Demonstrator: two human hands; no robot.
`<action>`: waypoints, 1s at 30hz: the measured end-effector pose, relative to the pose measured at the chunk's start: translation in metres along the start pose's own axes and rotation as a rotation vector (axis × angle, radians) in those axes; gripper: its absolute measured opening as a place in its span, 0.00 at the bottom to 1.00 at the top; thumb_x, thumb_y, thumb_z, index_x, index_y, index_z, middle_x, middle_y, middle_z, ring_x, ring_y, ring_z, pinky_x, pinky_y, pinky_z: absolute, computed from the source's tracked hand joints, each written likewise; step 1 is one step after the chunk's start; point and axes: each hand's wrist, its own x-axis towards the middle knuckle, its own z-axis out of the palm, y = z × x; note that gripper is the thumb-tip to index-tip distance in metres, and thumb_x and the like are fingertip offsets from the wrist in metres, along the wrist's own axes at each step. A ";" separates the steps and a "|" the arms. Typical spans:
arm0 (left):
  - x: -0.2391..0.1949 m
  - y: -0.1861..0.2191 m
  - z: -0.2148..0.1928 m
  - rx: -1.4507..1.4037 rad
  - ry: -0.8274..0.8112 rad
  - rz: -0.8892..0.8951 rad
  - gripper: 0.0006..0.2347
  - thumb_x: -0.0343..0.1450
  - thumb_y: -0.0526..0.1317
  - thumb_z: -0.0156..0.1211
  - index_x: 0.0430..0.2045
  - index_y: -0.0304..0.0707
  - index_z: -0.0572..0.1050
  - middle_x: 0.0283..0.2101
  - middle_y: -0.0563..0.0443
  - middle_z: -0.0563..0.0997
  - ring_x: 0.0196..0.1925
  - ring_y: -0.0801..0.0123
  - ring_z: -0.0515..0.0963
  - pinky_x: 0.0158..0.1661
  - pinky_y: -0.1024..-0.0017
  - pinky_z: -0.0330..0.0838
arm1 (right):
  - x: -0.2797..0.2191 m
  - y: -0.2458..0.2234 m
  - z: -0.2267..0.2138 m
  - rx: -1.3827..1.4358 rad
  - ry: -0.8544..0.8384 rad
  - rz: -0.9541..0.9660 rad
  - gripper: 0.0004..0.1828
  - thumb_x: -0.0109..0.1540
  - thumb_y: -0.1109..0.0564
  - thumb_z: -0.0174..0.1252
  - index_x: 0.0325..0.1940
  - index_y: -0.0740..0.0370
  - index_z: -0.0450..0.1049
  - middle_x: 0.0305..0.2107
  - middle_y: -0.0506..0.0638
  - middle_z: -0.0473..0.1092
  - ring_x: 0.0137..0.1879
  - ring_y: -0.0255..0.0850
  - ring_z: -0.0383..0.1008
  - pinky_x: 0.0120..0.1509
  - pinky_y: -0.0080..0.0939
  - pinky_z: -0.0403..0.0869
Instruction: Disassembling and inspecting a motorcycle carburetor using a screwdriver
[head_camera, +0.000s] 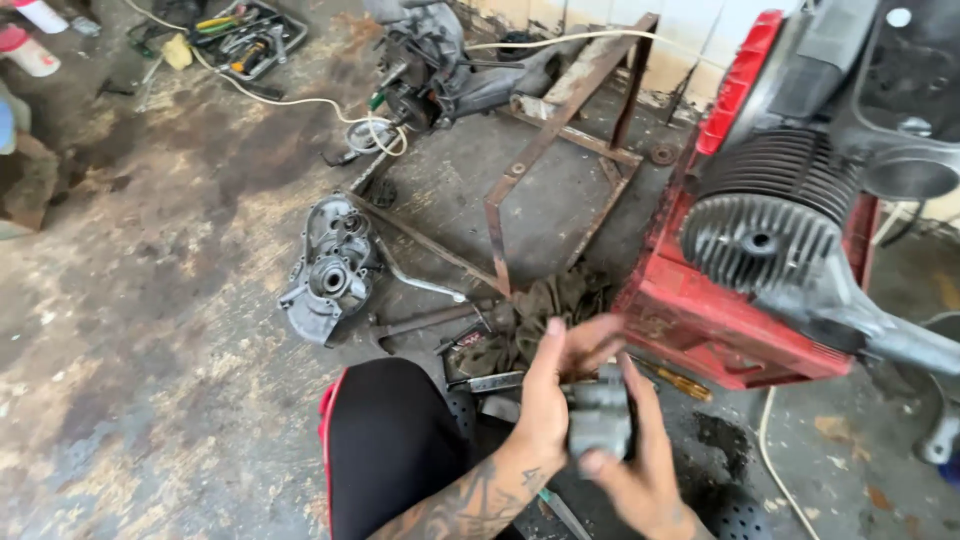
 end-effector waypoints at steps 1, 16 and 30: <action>0.003 -0.001 0.000 -0.083 0.268 -0.093 0.35 0.72 0.64 0.31 0.54 0.30 0.76 0.58 0.40 0.80 0.53 0.61 0.78 0.55 0.66 0.69 | -0.008 0.021 0.000 0.168 0.067 0.331 0.49 0.55 0.46 0.60 0.75 0.69 0.53 0.66 0.62 0.62 0.68 0.51 0.66 0.72 0.51 0.65; 0.007 0.022 0.023 0.091 0.106 0.344 0.24 0.79 0.55 0.33 0.63 0.37 0.63 0.66 0.45 0.66 0.67 0.59 0.65 0.66 0.59 0.56 | -0.017 0.047 -0.062 0.542 0.362 0.398 0.37 0.57 0.54 0.51 0.70 0.60 0.52 0.58 0.48 0.59 0.66 0.40 0.66 0.83 0.44 0.69; 0.010 0.011 -0.005 -0.120 0.282 0.020 0.44 0.67 0.71 0.37 0.72 0.35 0.49 0.76 0.33 0.51 0.76 0.44 0.55 0.69 0.42 0.47 | 0.040 -0.011 -0.083 0.259 0.369 0.315 0.43 0.56 0.49 0.43 0.75 0.68 0.57 0.67 0.60 0.62 0.70 0.53 0.68 0.85 0.55 0.70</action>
